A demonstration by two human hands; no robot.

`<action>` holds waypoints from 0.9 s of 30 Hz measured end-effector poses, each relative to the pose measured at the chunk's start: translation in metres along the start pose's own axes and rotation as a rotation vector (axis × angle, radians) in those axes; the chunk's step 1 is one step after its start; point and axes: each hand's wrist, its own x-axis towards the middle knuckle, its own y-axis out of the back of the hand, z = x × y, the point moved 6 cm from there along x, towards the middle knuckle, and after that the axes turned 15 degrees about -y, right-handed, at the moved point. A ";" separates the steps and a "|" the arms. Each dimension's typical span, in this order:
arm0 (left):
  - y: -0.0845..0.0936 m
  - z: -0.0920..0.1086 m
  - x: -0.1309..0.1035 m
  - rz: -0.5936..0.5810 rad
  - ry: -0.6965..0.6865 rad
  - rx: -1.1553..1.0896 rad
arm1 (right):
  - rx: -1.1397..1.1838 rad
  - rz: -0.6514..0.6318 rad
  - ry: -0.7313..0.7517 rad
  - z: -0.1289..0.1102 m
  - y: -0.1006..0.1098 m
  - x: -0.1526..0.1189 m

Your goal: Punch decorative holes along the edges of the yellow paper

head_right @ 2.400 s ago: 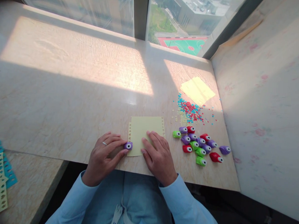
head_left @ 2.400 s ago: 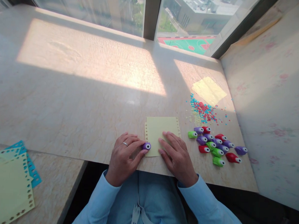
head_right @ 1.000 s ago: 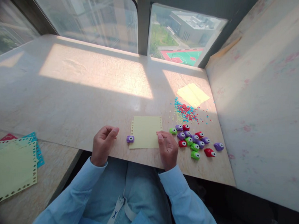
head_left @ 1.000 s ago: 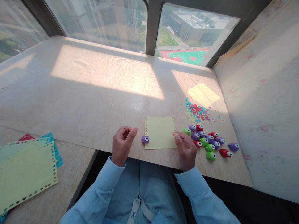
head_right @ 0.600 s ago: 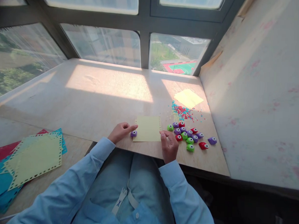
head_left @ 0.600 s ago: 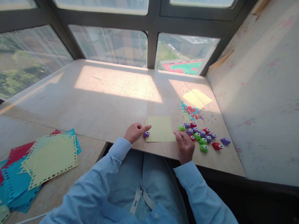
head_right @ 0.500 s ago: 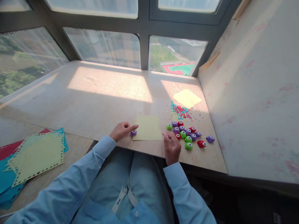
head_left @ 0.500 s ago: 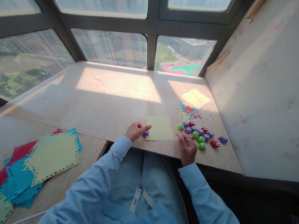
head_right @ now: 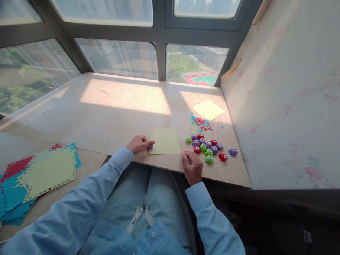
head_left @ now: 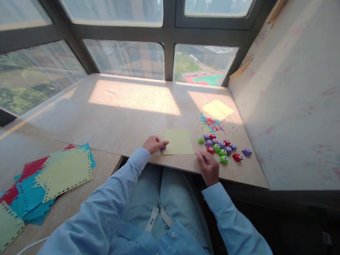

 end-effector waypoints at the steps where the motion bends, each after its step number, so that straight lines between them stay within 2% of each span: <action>1: 0.000 0.001 0.001 -0.019 0.011 0.013 | -0.002 0.000 0.004 0.000 0.000 0.000; 7: -0.006 0.004 0.008 -0.156 0.080 0.162 | -0.047 0.020 0.039 -0.003 0.000 -0.001; 14: -0.002 -0.003 0.013 -0.174 0.176 0.248 | -0.056 0.030 0.078 -0.005 -0.002 -0.002; 22: 0.001 -0.005 0.011 -0.184 0.221 0.240 | -0.116 0.004 0.158 -0.005 -0.009 -0.002; 27: 0.003 -0.007 0.012 -0.251 0.298 0.178 | -0.312 -0.069 0.301 -0.011 -0.024 -0.006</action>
